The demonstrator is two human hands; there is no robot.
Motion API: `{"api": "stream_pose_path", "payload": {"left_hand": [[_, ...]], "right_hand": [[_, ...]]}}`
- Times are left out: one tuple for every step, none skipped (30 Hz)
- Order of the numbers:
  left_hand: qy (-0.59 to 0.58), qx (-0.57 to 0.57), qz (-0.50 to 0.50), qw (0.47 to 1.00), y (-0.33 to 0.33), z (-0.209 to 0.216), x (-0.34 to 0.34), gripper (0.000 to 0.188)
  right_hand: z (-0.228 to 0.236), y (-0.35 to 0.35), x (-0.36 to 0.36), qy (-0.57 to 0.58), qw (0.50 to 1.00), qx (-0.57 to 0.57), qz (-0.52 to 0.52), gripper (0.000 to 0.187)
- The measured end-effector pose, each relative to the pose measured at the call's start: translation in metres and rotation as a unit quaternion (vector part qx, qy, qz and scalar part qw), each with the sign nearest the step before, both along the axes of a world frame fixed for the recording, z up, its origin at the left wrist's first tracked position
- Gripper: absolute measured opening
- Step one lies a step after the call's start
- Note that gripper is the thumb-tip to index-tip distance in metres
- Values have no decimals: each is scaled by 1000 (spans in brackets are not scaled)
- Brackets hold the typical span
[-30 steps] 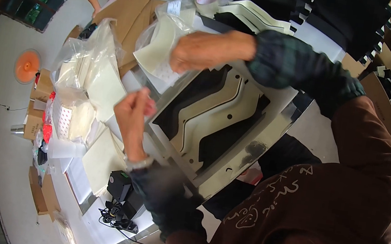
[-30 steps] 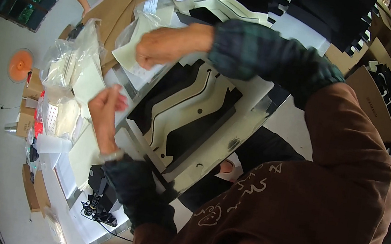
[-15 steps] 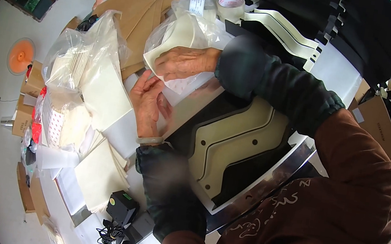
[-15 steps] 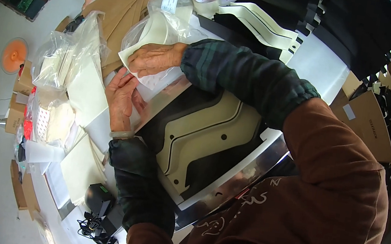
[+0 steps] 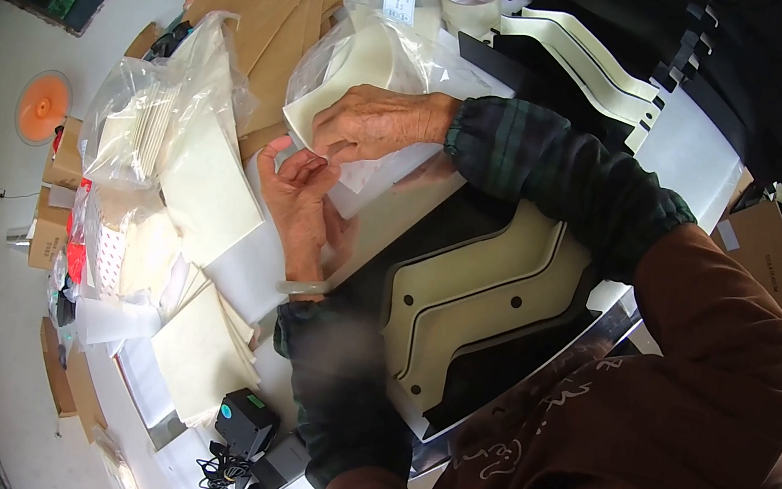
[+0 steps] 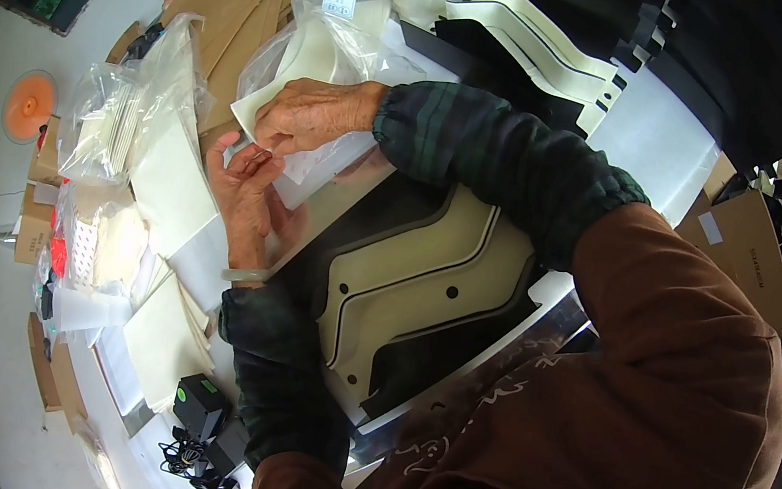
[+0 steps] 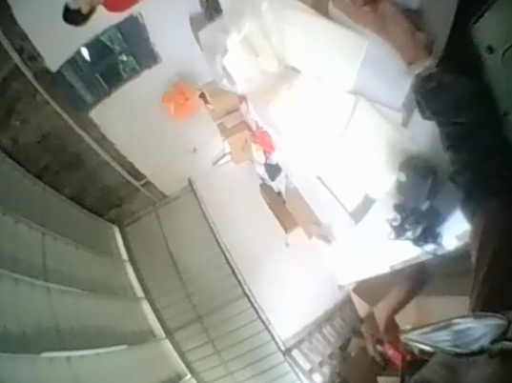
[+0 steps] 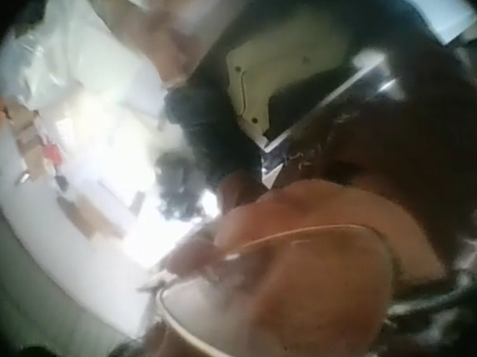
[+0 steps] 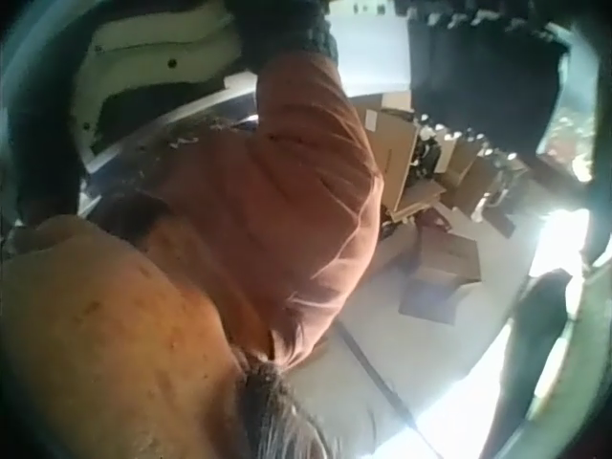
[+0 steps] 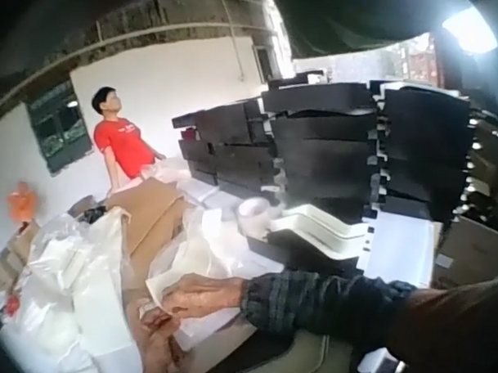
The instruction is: The person peels adhesive backing from foam padding pieces and applies them by hand to black plastic components.
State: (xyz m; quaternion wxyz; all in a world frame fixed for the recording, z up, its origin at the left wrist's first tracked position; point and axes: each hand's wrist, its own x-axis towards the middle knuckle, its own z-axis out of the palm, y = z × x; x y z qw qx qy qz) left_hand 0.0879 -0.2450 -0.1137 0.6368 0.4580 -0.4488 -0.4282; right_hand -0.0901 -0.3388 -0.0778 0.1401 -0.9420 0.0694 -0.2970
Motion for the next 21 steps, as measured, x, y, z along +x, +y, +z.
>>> {"api": "stream_pose_path", "payload": {"left_hand": [[-2,4,-1,1000,1,-1,3,70],[-1,0,-7,1000,-1,-1,3,66],[0,-4,-12,1000,-1,-1,3,62],[-1,-4,-14,1000,-1,-1,3,62],[-9,-15,-14,1000,-1,0,1,56],[-16,-26,-14,999,-1,0,0,51],[-17,-28,-14,999,1,1,-1,51],[-24,-16,-17,999,0,3,-3,49],[-31,-4,-19,999,0,6,-4,47],[-34,-9,-20,999,3,6,-5,47],[-49,14,-19,999,1,6,-10,51],[-63,44,-13,997,4,2,-7,55],[-66,41,-14,997,2,0,-4,55],[-100,42,-15,994,2,1,-2,59],[-135,44,-16,990,2,1,-2,62],[-183,19,-12,983,3,0,-2,62],[-184,21,-14,983,2,-1,-2,62],[-200,27,-4,979,1,-2,0,62],[-216,34,6,976,1,-3,1,63],[-217,34,0,976,-1,-3,0,63],[-226,31,2,974,-4,-3,-1,62]], "right_hand": [[0,1,3,-2,1000,4,-1,11],[0,-1,3,-3,1000,-23,4,11],[0,-1,2,-4,999,-50,9,11],[0,0,2,-6,999,-50,7,11],[-2,0,1,-3,998,-66,-2,11],[-3,0,1,-1,997,-82,-10,11],[-4,1,1,-2,996,-83,-11,11],[-6,-2,2,-11,998,-67,-18,11],[-8,-5,3,-19,998,-51,-25,10],[-14,-5,7,-22,998,-56,-25,10],[-25,-9,6,-51,997,17,-62,10],[-28,-8,9,-80,988,97,-91,10],[-29,-13,9,-82,988,94,-92,10],[-27,-15,9,-87,973,202,-72,10],[-26,-17,8,-90,946,308,-52,10],[-25,-18,7,-92,945,308,-53,10],[-25,-21,6,-112,921,372,-42,12],[-26,-23,5,-131,891,434,-31,15],[-26,-25,6,-133,890,436,-32,15],[-27,-31,4,-184,849,495,-1,14],[-29,-37,1,-234,802,549,29,13]]}}
